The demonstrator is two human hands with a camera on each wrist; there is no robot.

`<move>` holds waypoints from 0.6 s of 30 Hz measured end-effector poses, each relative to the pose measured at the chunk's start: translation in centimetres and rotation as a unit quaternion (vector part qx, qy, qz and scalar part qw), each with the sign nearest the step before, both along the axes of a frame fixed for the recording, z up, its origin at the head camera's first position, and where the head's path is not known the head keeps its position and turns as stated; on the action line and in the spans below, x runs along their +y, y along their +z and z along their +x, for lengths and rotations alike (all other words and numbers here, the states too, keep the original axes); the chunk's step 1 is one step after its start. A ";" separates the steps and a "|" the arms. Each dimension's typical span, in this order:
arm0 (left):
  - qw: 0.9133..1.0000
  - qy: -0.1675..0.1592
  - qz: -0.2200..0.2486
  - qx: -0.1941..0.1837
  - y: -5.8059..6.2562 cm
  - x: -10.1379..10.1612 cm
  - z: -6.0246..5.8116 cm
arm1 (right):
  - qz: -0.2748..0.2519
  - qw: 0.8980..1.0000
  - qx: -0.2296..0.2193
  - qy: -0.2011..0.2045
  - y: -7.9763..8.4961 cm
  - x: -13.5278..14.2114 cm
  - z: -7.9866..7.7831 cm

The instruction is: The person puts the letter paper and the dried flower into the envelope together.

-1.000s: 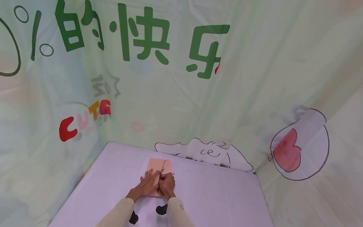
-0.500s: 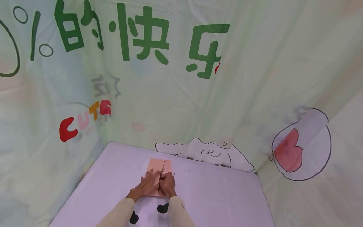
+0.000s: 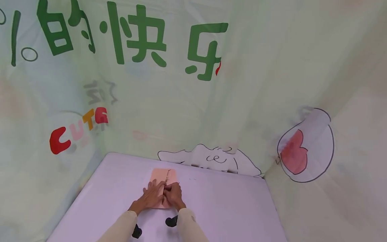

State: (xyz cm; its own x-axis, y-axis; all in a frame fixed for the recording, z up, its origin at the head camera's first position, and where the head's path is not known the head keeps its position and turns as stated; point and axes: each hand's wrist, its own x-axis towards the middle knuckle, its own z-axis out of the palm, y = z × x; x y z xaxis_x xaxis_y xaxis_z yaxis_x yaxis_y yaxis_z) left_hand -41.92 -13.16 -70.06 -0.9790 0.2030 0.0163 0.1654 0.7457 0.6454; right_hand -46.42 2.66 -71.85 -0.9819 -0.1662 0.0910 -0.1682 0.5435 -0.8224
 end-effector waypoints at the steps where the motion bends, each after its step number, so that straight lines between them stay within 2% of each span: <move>1: 1.000 0.006 -0.006 0.003 -0.1 -0.5 0.0 | 0.004 1.000 0.001 0.002 0.4 -0.3 0.0; 5: 0.999 0.036 -0.026 0.016 -0.7 -2.8 -0.1 | 0.024 1.000 -0.001 -0.008 2.4 -1.1 -0.1; 11: 0.998 0.059 -0.027 0.018 -0.8 -6.1 0.3 | 0.097 0.993 0.053 -0.031 5.8 -0.4 -1.8; 14: 0.997 0.058 -0.035 0.028 0.1 -7.2 0.4 | 0.134 0.986 0.098 -0.031 7.8 0.8 -2.9; 18: 0.991 0.056 -0.092 0.074 2.4 -8.3 -0.5 | 0.177 0.970 0.163 -0.023 10.5 2.5 -4.6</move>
